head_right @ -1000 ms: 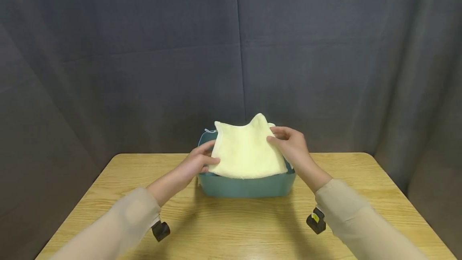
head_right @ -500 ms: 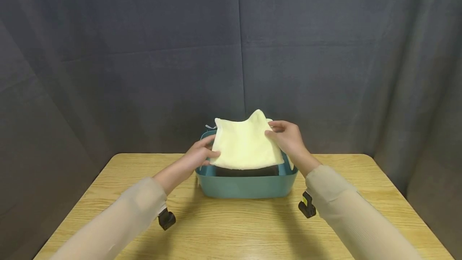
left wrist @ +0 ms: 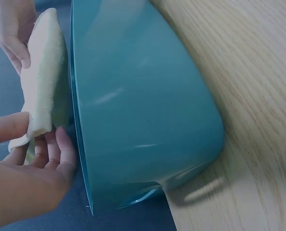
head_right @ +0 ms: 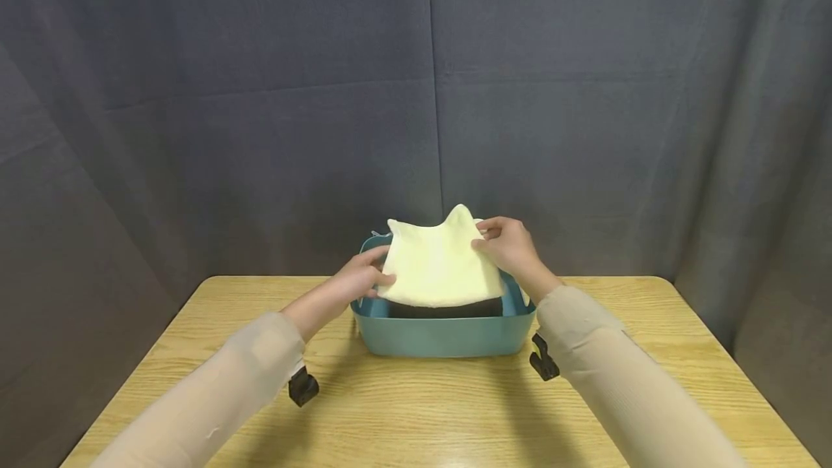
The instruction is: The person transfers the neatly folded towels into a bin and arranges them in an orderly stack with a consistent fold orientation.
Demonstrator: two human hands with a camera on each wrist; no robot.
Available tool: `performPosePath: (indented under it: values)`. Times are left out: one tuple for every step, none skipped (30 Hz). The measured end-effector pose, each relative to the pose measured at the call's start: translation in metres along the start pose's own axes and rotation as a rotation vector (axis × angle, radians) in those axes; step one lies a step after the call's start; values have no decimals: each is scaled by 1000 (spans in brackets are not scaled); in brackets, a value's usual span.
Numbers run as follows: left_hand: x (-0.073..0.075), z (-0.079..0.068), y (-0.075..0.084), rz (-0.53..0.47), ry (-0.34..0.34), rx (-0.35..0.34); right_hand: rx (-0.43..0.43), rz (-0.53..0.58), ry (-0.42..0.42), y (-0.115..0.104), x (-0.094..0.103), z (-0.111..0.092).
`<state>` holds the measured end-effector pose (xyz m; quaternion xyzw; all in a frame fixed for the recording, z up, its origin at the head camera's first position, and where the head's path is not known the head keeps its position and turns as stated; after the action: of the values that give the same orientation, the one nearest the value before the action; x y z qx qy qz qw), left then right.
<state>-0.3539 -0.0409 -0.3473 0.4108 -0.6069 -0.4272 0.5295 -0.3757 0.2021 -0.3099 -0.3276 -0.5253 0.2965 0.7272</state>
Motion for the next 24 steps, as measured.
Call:
performPosePath:
  values:
    - [0,0,-1,11,-2,3,0,-11,-4,1,-1,0]
    - [-1,0,-1,20,-3,5,7,-21,-7,1,-2,0]
    - [-1,1,-2,29,-1,6,13,-31,-10,1,-3,0]
    - [-1,1,-3,38,-1,7,18,-37,-12,1,-4,0]
    - [-1,2,-4,46,-2,7,21,-40,-15,1,-5,0]
    - [-2,2,-5,54,-4,10,21,-44,-19,2,-6,0]
    - [-2,3,-7,59,-5,12,20,-45,-22,2,-8,0]
    - [-2,4,-8,66,-7,11,17,-48,-27,3,-9,0]
    - [-2,4,-9,73,-11,11,13,-52,-30,3,-11,0]
    - [-3,4,-11,83,-15,9,8,-57,-32,3,-13,0]
    - [-3,4,-12,92,-19,6,4,-63,-37,3,-14,0]
    - [-3,4,-13,102,-20,4,3,-72,-41,3,-16,0]
    - [-4,4,-14,111,-22,1,0,-81,-44,4,-17,0]
    - [-4,3,-15,122,-24,-3,-1,-91,-49,4,-18,0]
    - [-4,3,-15,132,-26,-7,-2,-98,-51,5,-19,0]
    - [-5,3,-16,140,-25,-12,-1,-107,-54,5,-20,-1]
    - [-5,3,-17,146,-27,-18,1,-112,-58,6,-21,-1]
    - [-5,2,-17,151,-27,-22,5,-118,-60,6,-21,-2]
    - [-6,3,-18,158,-28,-28,6,-123,-62,8,-22,-2]
    - [-6,3,-19,165,-30,-32,8,-127,-64,8,-22,-3]
    - [-6,3,-19,171,-31,-33,10,-127,-67,9,-22,-3]
    - [-7,3,-20,179,-32,-32,12,-128,-71,10,-22,-3]
    - [-7,3,-21,190,-34,-34,13,-128,-75,11,-22,-4]
    - [-7,3,-22,201,-34,-29,15,-127,-76,11,-22,-4]
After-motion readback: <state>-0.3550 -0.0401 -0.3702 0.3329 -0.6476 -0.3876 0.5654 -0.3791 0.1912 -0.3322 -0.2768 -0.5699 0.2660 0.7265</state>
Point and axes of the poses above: each hand's wrist, its own z-axis towards the middle knuckle, its own x-axis out of the back of the hand, y = z × x, the point moved 6 cm from there along z, towards the middle knuckle, and after that the axes turned 12 degrees about y, right-handed, at the moved point
